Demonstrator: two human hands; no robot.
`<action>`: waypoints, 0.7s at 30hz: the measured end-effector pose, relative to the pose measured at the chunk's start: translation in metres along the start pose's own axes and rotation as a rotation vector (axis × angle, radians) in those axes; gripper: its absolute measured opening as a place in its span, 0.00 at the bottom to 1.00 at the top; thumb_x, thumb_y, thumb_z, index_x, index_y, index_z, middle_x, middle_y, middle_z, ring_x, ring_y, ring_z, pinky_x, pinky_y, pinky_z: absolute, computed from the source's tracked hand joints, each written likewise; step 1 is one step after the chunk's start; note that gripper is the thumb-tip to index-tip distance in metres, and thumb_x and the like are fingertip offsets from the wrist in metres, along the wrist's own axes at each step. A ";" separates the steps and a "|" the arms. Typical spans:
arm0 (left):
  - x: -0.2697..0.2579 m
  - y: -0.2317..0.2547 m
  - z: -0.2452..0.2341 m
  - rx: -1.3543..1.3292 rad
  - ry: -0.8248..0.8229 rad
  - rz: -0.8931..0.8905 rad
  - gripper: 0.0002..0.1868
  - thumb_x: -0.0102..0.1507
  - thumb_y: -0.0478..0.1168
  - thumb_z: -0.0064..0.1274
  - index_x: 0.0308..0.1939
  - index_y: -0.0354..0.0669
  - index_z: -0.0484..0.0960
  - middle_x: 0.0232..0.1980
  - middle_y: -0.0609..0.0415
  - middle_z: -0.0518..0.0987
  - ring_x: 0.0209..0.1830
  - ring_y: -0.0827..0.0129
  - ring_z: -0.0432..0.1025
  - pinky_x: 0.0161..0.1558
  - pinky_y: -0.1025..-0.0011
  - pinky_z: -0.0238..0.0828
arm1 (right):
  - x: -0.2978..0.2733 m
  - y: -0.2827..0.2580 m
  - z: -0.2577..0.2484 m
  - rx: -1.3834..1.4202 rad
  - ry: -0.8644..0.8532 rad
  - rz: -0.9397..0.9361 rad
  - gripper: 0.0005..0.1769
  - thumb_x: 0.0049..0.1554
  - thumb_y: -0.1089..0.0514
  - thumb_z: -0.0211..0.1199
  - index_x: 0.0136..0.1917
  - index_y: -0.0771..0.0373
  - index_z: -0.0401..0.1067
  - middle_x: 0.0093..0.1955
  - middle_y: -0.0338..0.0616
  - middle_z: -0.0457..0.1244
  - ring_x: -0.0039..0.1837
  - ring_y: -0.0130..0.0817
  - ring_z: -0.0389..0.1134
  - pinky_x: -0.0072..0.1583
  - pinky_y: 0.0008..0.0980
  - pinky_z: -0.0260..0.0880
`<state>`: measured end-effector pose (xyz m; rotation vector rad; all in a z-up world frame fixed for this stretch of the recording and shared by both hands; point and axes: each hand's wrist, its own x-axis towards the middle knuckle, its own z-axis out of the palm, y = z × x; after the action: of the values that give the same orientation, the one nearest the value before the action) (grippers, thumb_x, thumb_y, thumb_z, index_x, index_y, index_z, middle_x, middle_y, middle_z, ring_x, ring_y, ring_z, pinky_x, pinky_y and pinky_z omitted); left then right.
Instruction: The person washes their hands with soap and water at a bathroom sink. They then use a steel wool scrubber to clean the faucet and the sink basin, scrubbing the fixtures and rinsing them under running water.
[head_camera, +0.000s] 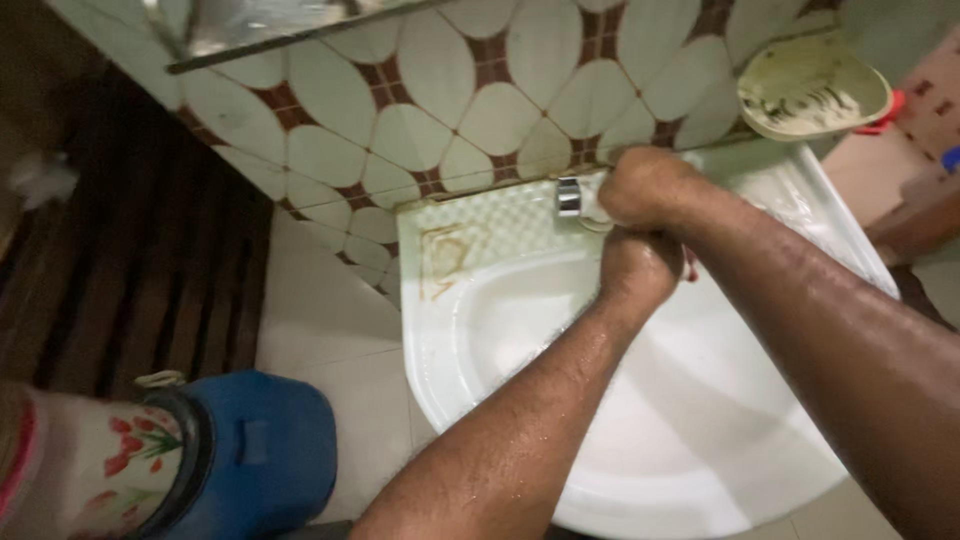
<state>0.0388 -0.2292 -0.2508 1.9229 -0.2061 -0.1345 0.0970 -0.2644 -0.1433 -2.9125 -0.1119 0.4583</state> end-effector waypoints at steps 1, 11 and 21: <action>-0.002 -0.003 -0.002 0.051 0.006 0.067 0.13 0.73 0.38 0.42 0.39 0.38 0.80 0.33 0.53 0.83 0.29 0.69 0.79 0.33 0.63 0.82 | 0.006 -0.004 0.000 -0.127 -0.061 0.006 0.23 0.63 0.55 0.54 0.61 0.72 0.79 0.65 0.68 0.69 0.65 0.57 0.72 0.68 0.47 0.69; -0.034 0.032 -0.093 0.218 -0.070 0.013 0.18 0.72 0.43 0.34 0.56 0.42 0.77 0.41 0.44 0.86 0.39 0.54 0.84 0.49 0.59 0.79 | 0.026 0.024 0.001 0.912 -0.311 0.179 0.17 0.62 0.55 0.54 0.58 0.67 0.74 0.49 0.51 0.69 0.42 0.36 0.66 0.54 0.49 0.73; 0.022 -0.006 -0.110 0.927 0.042 0.276 0.30 0.61 0.35 0.45 0.69 0.38 0.66 0.75 0.39 0.64 0.76 0.48 0.57 0.75 0.55 0.52 | -0.059 0.007 0.035 0.425 0.382 0.169 0.30 0.64 0.39 0.57 0.60 0.71 0.69 0.55 0.69 0.67 0.58 0.65 0.68 0.60 0.56 0.67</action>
<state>0.0825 -0.1307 -0.2174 2.7800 -0.5770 0.2306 0.0302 -0.2716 -0.1601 -2.5374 0.2556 -0.0569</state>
